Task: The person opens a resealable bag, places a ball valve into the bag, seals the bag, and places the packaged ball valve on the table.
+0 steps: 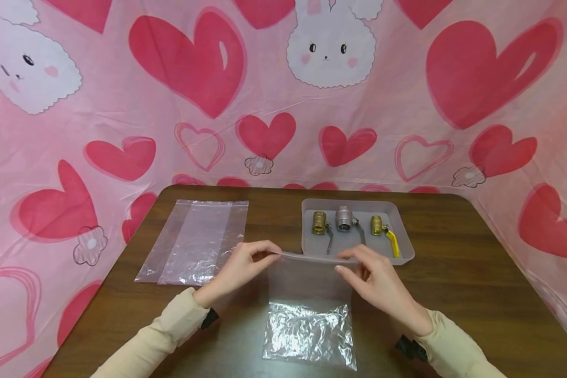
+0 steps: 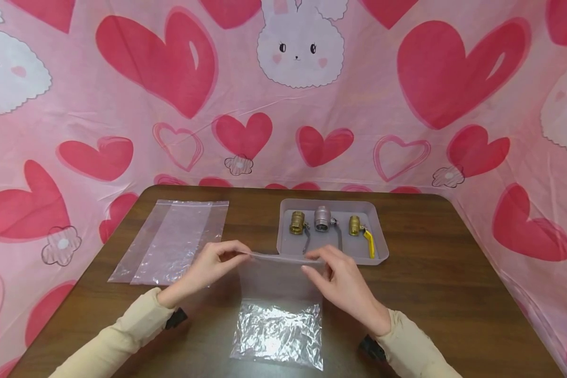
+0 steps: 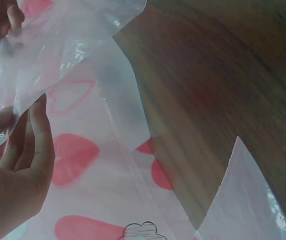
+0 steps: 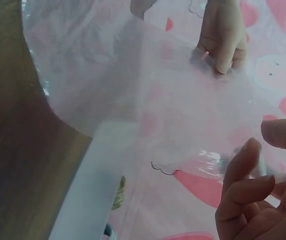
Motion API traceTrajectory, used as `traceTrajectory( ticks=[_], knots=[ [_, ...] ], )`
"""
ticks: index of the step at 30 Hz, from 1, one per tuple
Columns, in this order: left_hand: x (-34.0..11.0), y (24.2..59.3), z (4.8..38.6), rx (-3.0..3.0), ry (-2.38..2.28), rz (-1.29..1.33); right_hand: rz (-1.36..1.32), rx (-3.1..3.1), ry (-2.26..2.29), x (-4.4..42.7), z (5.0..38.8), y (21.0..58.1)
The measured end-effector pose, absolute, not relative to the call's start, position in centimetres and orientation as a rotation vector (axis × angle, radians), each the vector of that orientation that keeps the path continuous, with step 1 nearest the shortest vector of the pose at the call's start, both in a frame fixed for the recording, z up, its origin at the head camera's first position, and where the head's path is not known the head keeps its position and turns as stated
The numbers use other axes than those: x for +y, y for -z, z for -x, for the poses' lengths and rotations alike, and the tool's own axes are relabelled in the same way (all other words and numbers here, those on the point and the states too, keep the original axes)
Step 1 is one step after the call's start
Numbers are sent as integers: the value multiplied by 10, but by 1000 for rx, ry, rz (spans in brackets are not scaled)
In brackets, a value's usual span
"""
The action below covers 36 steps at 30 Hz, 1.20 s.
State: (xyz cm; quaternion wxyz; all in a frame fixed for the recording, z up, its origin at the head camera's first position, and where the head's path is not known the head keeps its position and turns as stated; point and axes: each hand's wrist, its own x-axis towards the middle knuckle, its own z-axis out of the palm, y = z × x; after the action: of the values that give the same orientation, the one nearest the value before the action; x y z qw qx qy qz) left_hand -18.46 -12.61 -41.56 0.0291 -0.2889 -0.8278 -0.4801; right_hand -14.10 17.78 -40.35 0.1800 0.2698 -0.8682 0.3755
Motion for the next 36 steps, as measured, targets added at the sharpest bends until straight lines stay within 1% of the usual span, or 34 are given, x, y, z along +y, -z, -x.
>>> traceTrajectory(
  ticks=[6,17,25,36],
  knots=[
    [-124,414,182,-2548,1462,924,-839,-2364,-1045,178,144,397],
    [-121,408,177,-2501,1330,981,-860,-2408,-1029,177,145,397],
    [-116,408,176,-2446,1249,1078,-919,-2411,-1029,174,145,392],
    [-113,409,172,-2437,1184,1097,-1046,-2411,-880,173,145,387]
  ],
)
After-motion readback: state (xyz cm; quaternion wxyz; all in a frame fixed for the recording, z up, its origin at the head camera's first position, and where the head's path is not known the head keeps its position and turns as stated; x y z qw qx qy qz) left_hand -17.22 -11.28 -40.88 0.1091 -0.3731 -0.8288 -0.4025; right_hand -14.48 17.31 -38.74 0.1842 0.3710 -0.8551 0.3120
